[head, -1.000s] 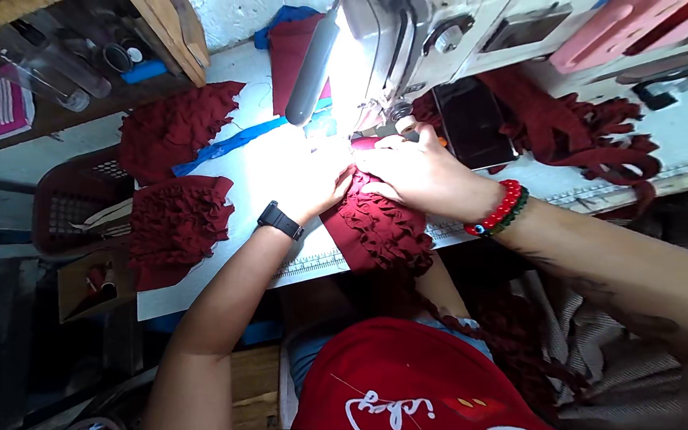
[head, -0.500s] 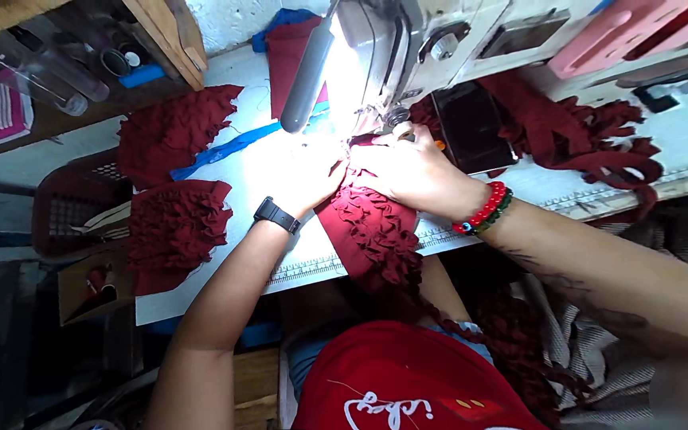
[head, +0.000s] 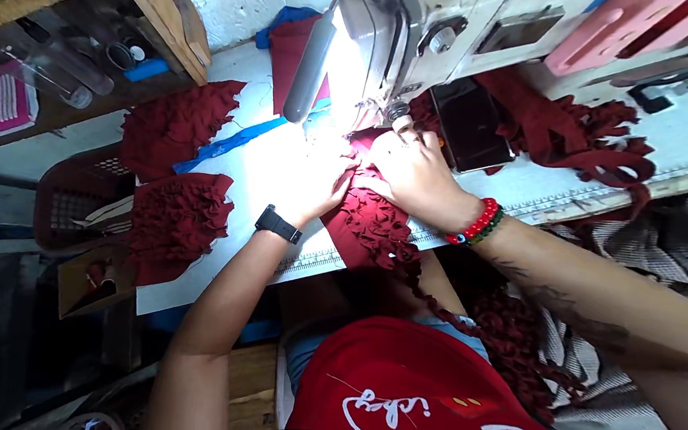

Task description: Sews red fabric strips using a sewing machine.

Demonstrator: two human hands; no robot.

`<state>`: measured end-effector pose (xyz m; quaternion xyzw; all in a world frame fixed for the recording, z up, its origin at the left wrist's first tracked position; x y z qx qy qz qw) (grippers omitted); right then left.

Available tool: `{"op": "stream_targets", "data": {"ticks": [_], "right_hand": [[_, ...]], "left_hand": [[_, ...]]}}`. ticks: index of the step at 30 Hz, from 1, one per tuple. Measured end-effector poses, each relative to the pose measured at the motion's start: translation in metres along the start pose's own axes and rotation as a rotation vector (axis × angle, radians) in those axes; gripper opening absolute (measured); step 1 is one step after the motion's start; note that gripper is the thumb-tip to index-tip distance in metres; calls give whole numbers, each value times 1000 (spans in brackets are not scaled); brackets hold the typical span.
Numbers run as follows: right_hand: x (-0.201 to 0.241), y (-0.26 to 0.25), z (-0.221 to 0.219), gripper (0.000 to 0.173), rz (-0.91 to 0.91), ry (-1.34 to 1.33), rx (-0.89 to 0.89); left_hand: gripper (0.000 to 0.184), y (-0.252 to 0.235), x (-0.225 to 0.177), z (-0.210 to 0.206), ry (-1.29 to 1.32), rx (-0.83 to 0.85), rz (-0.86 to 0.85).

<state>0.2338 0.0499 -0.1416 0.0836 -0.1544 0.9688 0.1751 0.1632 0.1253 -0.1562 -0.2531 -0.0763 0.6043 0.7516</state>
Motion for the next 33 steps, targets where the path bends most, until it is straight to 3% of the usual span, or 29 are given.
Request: {"op": "stream_targets", "data": {"ticks": [4,6,12,16,21,30,33], "right_hand": [[12,15,3,25,60,25,-8],[12,21,3,22,47,-10,7],[-5,5,1,19,-207,-198,210],[-12,-5,-5,25,-258,-209,318],[-19,-11,-5,14,-330,-262,338],[-28,-6,-23,43,-538,-672,633],[-26,-7,-27,23,-566,-774,638]], "left_hand": [[25,-2,-3,-1,-73,30,-45],[25,0,3,-1,-47,18,15],[28,0,15,-2,63,24,120],[33,-3,13,-1,77,59,131],[25,-3,17,2,90,10,171],[30,-4,15,-1,84,-9,137],[26,-5,17,2,86,-8,180]]}}
Point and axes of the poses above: each hand's wrist, its own y-axis away from the middle knuckle, its own z-axis out of the back of the hand, x = y × z, the point moved 10 cm from there along -y, towards the middle knuckle, and after that the axes turned 14 degrees about -z, right-handed, at the moved point
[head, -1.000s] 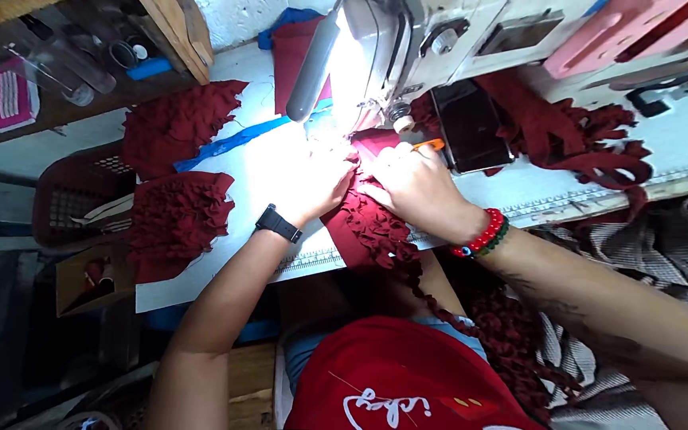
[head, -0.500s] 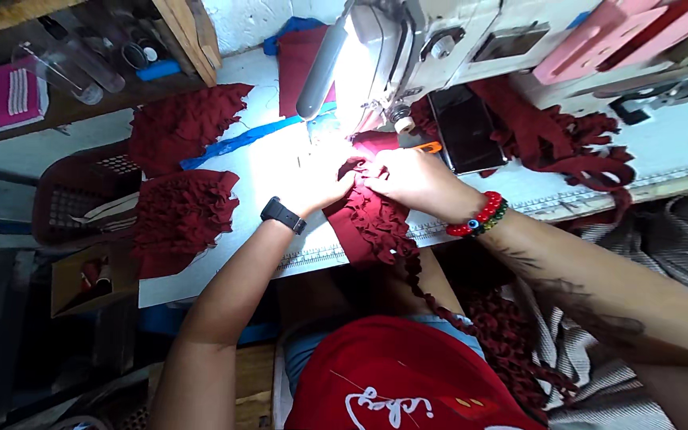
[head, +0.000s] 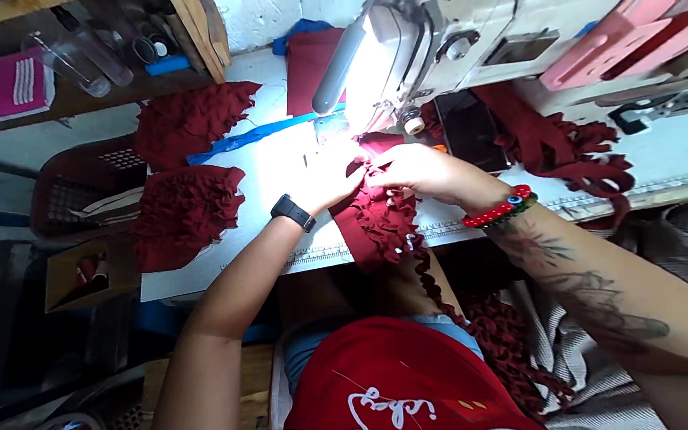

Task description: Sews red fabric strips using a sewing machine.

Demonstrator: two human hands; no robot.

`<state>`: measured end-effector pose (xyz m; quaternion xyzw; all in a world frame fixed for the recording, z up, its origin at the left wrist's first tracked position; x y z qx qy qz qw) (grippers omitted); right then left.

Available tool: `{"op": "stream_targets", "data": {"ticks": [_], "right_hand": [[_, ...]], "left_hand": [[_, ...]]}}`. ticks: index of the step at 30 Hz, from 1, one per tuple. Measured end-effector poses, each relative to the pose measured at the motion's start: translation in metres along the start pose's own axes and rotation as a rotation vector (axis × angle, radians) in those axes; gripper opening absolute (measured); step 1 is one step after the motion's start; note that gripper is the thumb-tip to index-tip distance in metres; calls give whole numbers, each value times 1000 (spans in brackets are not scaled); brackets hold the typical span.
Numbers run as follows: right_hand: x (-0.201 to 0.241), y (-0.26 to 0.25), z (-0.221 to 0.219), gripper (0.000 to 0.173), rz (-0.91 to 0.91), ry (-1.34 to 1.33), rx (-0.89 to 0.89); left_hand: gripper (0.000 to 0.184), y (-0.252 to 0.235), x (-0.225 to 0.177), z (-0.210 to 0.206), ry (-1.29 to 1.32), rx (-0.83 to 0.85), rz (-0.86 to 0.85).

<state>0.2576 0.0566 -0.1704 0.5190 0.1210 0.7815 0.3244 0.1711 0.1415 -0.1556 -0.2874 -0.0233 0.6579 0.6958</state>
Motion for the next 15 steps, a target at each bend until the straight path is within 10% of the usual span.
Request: {"op": "stream_targets", "data": {"ticks": [15], "right_hand": [[-2,-1,6,12,61,152,-137]], "left_hand": [[24,0,2,1,9,6,43]]}}
Point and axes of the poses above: each hand's wrist, its own y-axis away from the middle knuckle, its own z-axis out of the back of the hand, x = y × z, the point moved 10 cm from there along -y, towards the middle knuckle, and after that the axes turned 14 degrees about -z, right-handed, at the moved point
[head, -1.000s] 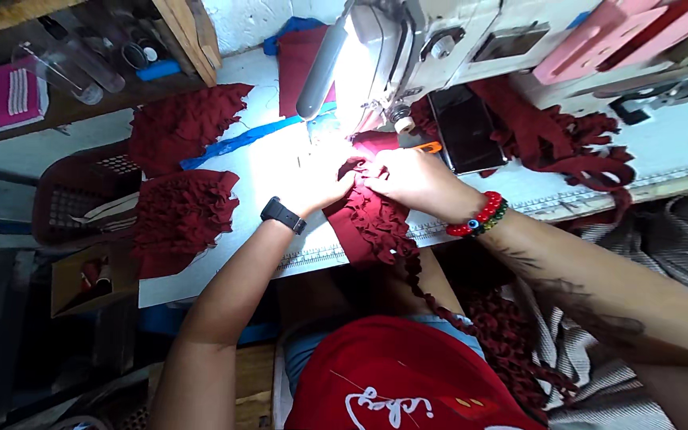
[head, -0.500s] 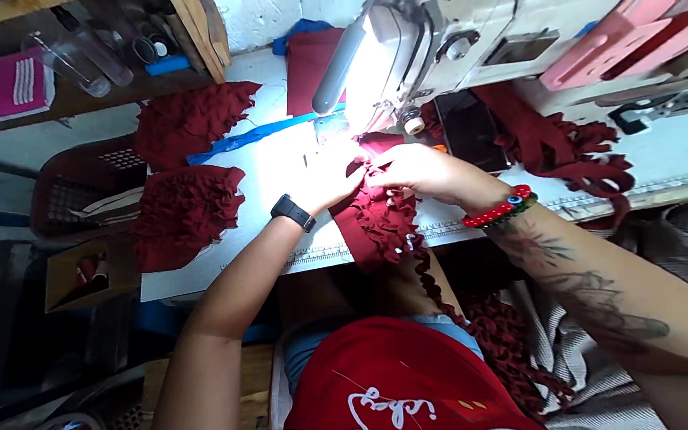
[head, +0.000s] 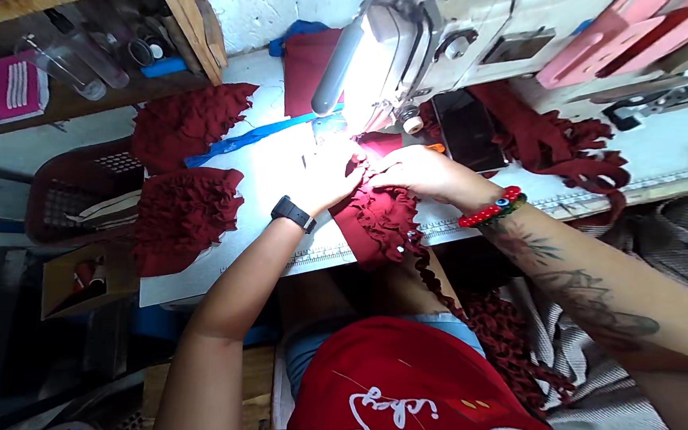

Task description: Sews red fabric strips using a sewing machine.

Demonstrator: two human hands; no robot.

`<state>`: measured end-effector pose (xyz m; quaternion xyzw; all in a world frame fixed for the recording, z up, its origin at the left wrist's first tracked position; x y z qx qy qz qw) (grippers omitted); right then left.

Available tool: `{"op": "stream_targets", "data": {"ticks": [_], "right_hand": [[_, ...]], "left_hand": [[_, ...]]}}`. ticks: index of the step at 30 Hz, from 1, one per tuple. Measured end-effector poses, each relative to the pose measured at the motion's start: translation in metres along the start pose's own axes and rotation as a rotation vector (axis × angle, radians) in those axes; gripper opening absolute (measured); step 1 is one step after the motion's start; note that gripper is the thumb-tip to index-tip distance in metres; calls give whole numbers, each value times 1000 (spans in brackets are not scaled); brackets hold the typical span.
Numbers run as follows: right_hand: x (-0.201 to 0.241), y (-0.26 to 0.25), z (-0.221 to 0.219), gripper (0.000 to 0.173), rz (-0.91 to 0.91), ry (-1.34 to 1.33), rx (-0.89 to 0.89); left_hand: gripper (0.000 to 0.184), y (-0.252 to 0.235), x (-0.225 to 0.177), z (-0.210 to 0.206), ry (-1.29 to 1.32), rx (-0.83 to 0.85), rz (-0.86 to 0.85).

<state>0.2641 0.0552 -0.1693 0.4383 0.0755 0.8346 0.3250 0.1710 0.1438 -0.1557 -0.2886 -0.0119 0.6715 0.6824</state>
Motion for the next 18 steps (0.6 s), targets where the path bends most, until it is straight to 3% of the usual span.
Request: {"op": "stream_targets", "data": {"ticks": [6,12,18], "right_hand": [[1,0,1,16,-73,-8,11],[6,-1,8,12,17,73,-72],[2,2,2,21,-96,-188,48]], "left_hand": [[27,0,2,-4,-22,7,-37],[28,0,2,-7,-31,29,-28],[28,-1,1,-4,-16,-7,-49]]}}
Point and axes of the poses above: each hand's wrist, its own y-axis away from the middle knuckle, its own z-axis out of the back of the hand, x = y × z, the point moved 10 cm from there along -y, towards the middle knuckle, and after that the axes turned 14 degrees about -z, right-handed, at the moved point
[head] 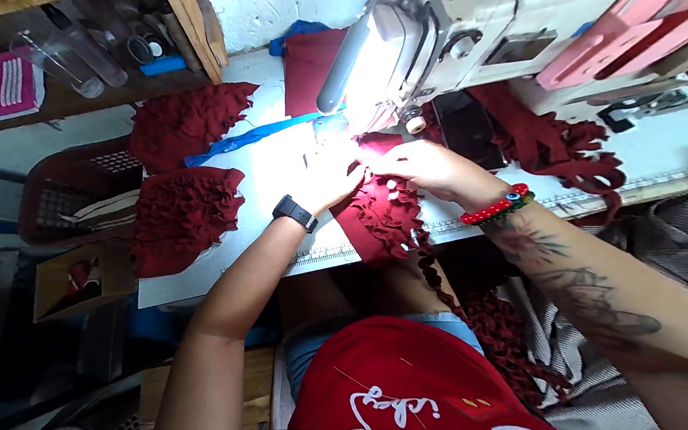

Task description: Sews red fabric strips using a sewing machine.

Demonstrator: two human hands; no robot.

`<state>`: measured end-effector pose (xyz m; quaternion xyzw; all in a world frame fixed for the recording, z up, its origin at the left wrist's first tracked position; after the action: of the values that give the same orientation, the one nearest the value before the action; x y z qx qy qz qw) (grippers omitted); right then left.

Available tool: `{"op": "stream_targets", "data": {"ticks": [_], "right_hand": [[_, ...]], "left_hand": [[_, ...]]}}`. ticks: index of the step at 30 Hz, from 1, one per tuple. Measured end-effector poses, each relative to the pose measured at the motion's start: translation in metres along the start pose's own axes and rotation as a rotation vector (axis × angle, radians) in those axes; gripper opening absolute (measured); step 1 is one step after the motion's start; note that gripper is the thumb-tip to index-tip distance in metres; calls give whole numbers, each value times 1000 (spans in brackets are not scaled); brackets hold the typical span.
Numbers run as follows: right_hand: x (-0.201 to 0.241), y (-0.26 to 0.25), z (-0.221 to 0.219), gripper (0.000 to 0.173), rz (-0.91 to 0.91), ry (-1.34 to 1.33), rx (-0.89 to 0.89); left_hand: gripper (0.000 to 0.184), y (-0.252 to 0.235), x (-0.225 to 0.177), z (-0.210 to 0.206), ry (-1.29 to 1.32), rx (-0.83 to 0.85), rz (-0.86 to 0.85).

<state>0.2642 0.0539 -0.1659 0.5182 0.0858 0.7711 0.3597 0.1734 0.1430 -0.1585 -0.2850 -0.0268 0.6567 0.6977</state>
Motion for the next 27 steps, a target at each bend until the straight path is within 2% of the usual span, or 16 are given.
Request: {"op": "stream_targets", "data": {"ticks": [2,7,9,14,21,23,27], "right_hand": [[-4,0,1,28,-31,-46,-19],[-6,-3,-7,12,22,-100,1],[-4,-3,-9,12,34,-99,15],[-5,-3,-5,25,34,-41,-5],[-7,-3,-5,11,38,20,-66],[-8,-5,-5,12,21,14,-61],[-9,-8,-1,20,-16,-3,-74]], "left_hand": [[30,1,0,1,11,-3,-6],[26,-2,-3,-1,20,4,-57],[26,-2,-1,-1,0,6,-49],[25,0,0,7,45,-42,-7],[26,0,-1,0,12,-12,-55],[28,0,-1,-2,-13,25,-32],[28,1,4,-2,4,-21,-26]]}}
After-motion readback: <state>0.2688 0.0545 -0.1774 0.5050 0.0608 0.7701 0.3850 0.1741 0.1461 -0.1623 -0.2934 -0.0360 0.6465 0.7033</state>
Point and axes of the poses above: each hand's wrist, its own y-axis away from the middle knuckle, its own z-axis out of the back of the hand, x = y × z, the point moved 10 cm from there along -y, towards the middle knuckle, and after that the axes turned 14 degrees about -z, right-handed, at the moved point
